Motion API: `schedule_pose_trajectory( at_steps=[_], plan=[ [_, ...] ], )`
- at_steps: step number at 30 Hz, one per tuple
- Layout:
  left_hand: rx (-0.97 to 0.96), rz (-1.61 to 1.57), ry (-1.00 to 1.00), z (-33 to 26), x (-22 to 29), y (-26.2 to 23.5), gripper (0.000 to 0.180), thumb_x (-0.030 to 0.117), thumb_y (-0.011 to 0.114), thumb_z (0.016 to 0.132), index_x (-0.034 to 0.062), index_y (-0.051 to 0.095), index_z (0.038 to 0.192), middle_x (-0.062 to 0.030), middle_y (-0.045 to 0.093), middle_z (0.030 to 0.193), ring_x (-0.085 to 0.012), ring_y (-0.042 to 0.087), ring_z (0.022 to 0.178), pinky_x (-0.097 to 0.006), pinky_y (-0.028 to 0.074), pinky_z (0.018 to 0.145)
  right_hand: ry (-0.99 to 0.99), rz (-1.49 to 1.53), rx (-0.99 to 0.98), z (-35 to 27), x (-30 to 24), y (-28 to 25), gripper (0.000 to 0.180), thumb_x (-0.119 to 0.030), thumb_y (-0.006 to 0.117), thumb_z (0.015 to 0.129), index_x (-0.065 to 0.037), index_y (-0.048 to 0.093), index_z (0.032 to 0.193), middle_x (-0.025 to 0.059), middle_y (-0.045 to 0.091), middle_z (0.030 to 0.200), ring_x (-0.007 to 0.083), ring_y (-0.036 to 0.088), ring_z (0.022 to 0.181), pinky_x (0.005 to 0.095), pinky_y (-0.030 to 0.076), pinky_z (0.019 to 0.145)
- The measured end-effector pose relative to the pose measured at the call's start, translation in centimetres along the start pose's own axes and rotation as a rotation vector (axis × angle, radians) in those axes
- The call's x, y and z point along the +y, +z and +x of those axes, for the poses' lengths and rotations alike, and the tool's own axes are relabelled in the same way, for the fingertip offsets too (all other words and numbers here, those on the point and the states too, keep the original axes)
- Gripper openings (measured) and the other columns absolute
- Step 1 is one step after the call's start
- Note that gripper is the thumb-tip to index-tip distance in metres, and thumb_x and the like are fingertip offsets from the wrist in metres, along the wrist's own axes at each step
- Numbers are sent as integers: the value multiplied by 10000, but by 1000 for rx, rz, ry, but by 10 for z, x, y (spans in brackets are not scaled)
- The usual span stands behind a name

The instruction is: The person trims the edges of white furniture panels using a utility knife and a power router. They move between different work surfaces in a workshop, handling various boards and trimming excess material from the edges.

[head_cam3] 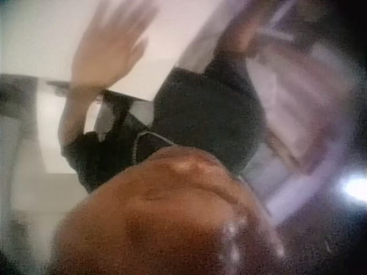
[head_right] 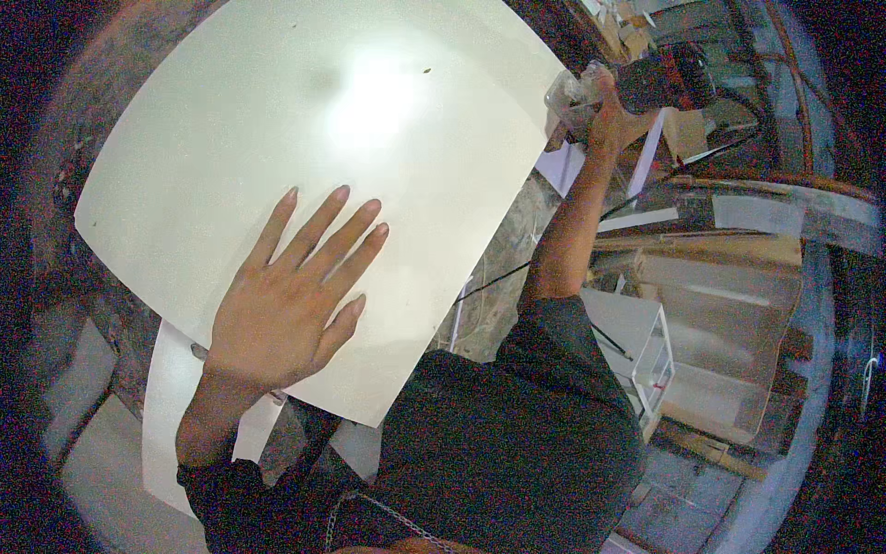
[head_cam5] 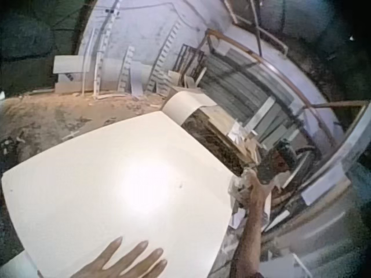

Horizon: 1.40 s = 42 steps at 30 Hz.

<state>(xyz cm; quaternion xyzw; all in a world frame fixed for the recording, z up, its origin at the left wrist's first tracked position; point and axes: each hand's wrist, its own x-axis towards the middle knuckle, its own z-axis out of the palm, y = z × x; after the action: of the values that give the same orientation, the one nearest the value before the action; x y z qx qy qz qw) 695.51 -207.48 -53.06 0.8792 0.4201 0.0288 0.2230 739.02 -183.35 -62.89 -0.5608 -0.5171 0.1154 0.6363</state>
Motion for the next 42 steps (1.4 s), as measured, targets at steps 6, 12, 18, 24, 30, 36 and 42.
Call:
schedule_pose_trajectory(
  at_steps=[6,12,18,24,30,36,42],
  plan=[
    [-10,1,-16,-3,-1,-1,629,355,499,998,134,341,1565,-37,261,1657,-250,155,1554,-529,58,1279,-59,83,-11,11,16,2,891,-40,939,651,22,470,1406,124,560,1333,243,545,1186,380,462,1059],
    [-2,-15,-20,-8,1,-1,633,348,516,988,135,351,1560,-38,276,1653,-252,167,1552,-532,66,1277,-70,42,-10,17,20,1,844,-60,947,650,24,502,1362,117,589,1291,248,564,1145,376,459,1047],
    [23,3,-22,-12,2,2,651,337,539,968,137,355,1559,-38,281,1651,-252,175,1551,-528,75,1277,-91,-26,21,19,10,6,640,-62,927,675,12,588,1213,99,651,1142,236,614,1003,369,495,941],
    [44,3,-25,-12,-2,11,650,336,544,961,139,365,1554,-40,286,1649,-256,191,1547,-528,82,1277,-162,-1,105,8,10,21,594,-109,924,687,2,614,1180,97,676,1087,236,632,978,367,500,910],
    [42,33,-25,-13,-10,21,643,336,549,960,144,374,1548,-34,285,1649,-256,198,1543,-521,83,1279,-164,-59,59,15,31,23,591,-115,908,725,20,595,1208,106,650,1159,247,614,1038,371,479,961],
    [-8,55,-26,-19,-16,24,628,367,534,976,154,383,1546,-29,300,1643,-255,214,1538,-505,88,1280,-85,104,223,16,53,14,721,-55,946,653,5,583,1273,117,665,1168,245,639,1000,396,517,932],
    [6,209,-11,-18,-35,18,656,450,501,1000,128,370,1556,-84,274,1653,-291,217,1537,-518,91,1268,-39,77,380,-9,21,-51,757,-60,947,657,8,560,1304,114,656,1164,226,649,954,359,550,881]
  ],
)
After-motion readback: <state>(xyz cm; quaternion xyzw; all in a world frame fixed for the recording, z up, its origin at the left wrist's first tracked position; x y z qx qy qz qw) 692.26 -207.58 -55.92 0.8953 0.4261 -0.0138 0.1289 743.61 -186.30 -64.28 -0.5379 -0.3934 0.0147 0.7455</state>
